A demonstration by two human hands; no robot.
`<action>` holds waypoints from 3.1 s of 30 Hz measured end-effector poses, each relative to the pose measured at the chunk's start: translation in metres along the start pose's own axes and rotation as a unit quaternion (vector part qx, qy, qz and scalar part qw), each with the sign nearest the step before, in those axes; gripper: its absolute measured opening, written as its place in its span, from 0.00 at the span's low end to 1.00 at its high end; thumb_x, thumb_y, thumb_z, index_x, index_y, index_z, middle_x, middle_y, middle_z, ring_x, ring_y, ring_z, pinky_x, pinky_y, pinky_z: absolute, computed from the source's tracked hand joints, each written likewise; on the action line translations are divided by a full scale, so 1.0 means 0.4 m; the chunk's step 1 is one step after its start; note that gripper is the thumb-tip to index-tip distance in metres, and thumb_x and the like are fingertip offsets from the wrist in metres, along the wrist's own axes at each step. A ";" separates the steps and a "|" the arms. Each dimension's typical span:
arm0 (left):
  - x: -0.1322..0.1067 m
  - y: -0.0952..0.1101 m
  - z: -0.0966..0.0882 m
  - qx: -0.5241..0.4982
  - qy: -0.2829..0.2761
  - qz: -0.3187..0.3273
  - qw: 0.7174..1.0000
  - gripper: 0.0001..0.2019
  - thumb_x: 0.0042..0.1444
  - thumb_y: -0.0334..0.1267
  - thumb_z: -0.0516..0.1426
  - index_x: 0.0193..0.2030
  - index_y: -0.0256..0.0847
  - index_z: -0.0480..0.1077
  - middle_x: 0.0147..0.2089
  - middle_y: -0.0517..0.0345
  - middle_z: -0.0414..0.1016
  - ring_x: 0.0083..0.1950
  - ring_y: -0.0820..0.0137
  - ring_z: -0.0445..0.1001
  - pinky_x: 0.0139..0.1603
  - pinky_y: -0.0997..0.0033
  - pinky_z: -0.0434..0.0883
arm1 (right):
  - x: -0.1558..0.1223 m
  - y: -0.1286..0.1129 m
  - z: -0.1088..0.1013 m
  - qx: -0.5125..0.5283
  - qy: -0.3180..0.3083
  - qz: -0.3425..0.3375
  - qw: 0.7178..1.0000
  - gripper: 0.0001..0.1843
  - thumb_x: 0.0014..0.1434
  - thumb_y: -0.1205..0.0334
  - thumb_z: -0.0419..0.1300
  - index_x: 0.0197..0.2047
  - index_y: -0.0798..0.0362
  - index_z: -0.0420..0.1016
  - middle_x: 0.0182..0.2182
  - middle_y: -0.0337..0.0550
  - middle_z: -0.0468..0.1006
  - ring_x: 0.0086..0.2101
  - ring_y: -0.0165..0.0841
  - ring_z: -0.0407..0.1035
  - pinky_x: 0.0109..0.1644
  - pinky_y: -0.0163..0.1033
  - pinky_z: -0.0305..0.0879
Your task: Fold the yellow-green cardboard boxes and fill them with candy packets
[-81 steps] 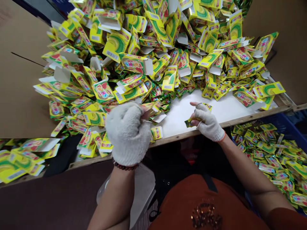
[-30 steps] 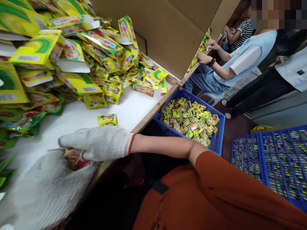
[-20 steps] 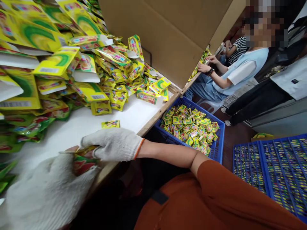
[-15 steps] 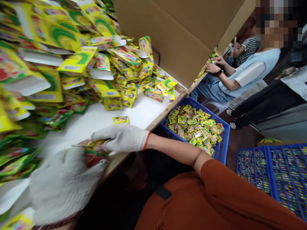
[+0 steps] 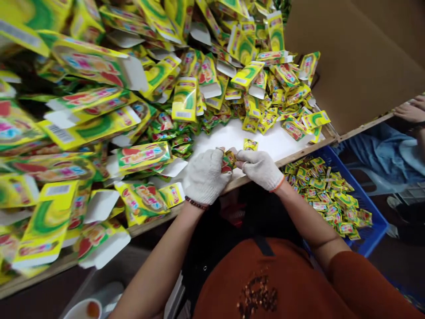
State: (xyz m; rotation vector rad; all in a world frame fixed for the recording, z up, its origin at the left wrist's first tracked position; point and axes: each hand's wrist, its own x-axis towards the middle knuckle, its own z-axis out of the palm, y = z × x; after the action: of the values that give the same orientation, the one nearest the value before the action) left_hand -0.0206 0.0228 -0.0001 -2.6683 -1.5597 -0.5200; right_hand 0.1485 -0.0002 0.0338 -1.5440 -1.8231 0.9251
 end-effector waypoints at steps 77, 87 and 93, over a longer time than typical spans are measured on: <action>-0.040 -0.032 0.010 -0.380 0.145 0.009 0.913 0.07 0.63 0.38 0.56 0.42 0.40 0.73 0.41 0.53 0.79 0.45 0.66 0.77 0.49 0.64 0.74 | 0.045 0.088 0.018 0.053 0.053 -0.173 0.982 0.07 0.59 0.57 0.62 0.39 0.49 0.78 0.32 0.41 0.77 0.35 0.35 0.71 0.43 0.42 0.68; 0.032 -0.074 -0.021 -0.090 0.093 -0.137 0.982 0.10 0.57 0.29 0.55 0.45 0.39 0.72 0.52 0.42 0.71 0.56 0.51 0.69 0.56 0.50 0.68 | -0.023 0.130 -0.095 0.317 0.141 -0.043 0.937 0.32 0.66 0.32 0.34 0.48 0.40 0.71 0.28 0.42 0.70 0.23 0.33 0.60 0.25 0.39 0.55; 0.096 -0.118 0.022 -0.023 0.093 -0.203 0.975 0.10 0.58 0.27 0.49 0.37 0.42 0.71 0.42 0.45 0.73 0.46 0.56 0.71 0.42 0.59 0.68 | 0.115 0.103 -0.016 0.114 0.067 -0.081 0.988 0.16 0.62 0.47 0.57 0.41 0.51 0.74 0.37 0.45 0.76 0.36 0.35 0.72 0.40 0.41 0.70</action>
State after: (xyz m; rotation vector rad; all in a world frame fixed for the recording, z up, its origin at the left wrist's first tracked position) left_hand -0.0409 0.0806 -0.0050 -2.2461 -2.0565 -0.7959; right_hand 0.1703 0.0501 0.0041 -1.2662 -1.6579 0.8950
